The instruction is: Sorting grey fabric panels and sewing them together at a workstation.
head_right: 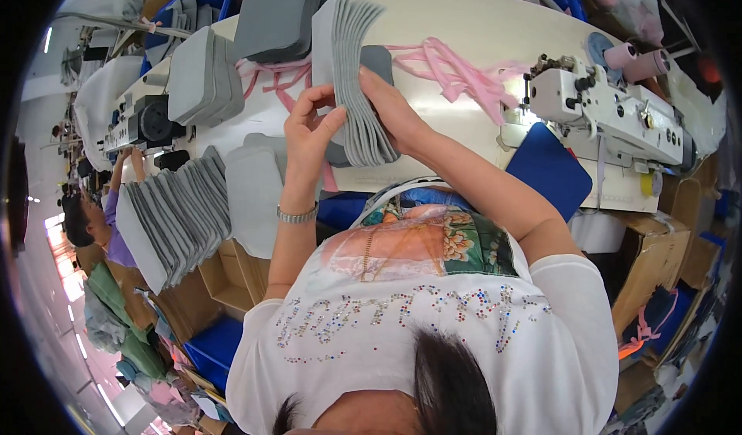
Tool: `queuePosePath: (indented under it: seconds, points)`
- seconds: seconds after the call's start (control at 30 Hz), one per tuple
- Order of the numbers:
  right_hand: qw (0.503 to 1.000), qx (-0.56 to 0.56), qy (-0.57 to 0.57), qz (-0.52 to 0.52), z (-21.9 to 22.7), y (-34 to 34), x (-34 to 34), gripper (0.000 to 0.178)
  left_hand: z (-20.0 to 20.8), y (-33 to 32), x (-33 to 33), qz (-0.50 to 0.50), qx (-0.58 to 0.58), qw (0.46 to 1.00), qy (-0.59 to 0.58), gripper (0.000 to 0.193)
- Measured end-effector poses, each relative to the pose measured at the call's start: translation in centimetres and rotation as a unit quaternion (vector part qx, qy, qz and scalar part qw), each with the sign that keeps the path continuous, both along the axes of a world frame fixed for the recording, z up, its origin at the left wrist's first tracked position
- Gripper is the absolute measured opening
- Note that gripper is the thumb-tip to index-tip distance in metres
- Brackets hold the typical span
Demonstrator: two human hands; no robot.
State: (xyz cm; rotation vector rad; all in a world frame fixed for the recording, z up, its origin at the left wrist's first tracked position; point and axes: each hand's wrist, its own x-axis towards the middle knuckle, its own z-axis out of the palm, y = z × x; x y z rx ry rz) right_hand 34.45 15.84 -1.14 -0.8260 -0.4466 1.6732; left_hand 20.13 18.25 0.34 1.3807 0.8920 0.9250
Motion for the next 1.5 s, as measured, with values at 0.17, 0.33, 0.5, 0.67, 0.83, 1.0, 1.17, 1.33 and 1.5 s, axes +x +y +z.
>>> queuePosePath:
  seconds: [0.17,0.33,0.5,0.67,0.83,1.0,1.17,1.33,1.5]
  points:
    - [1.0,0.015,0.007,0.014,0.4,-2.0,0.9,0.04,0.8,-2.1,0.6,0.012,0.035,0.999,0.015,0.028]
    - [0.999,0.021,0.018,0.034,0.5,-3.3,1.2,0.04,2.0,-4.0,1.8,0.074,0.086,0.993,0.033,0.019]
    - [1.0,0.012,-0.002,0.005,1.0,-4.3,1.5,0.04,1.1,-4.3,1.8,0.069,0.189,0.974,0.104,0.02]
    - [1.0,0.007,0.007,0.001,0.3,-4.4,2.3,0.039,1.5,-4.9,2.5,0.049,0.22,0.962,0.152,0.022]
    - [1.0,0.007,0.02,-0.013,0.6,-4.4,2.6,0.039,1.6,-5.1,3.6,0.053,0.17,0.974,0.144,0.032]
    - [1.0,0.011,0.019,-0.022,0.6,-4.1,2.9,0.038,1.1,-4.6,3.8,0.05,0.172,0.976,0.126,0.031]
    - [1.0,0.01,0.023,-0.011,0.3,-3.8,3.2,0.039,1.3,-4.2,3.8,0.039,0.151,0.978,0.137,0.026]
    - [1.0,0.003,0.016,-0.008,-0.2,-3.5,3.1,0.043,0.9,-3.6,3.6,0.032,0.204,0.965,0.16,0.023]
    - [0.998,0.058,-0.007,-0.019,-1.0,-3.0,3.0,0.044,1.3,-3.7,4.6,0.052,0.208,0.967,0.141,0.024]
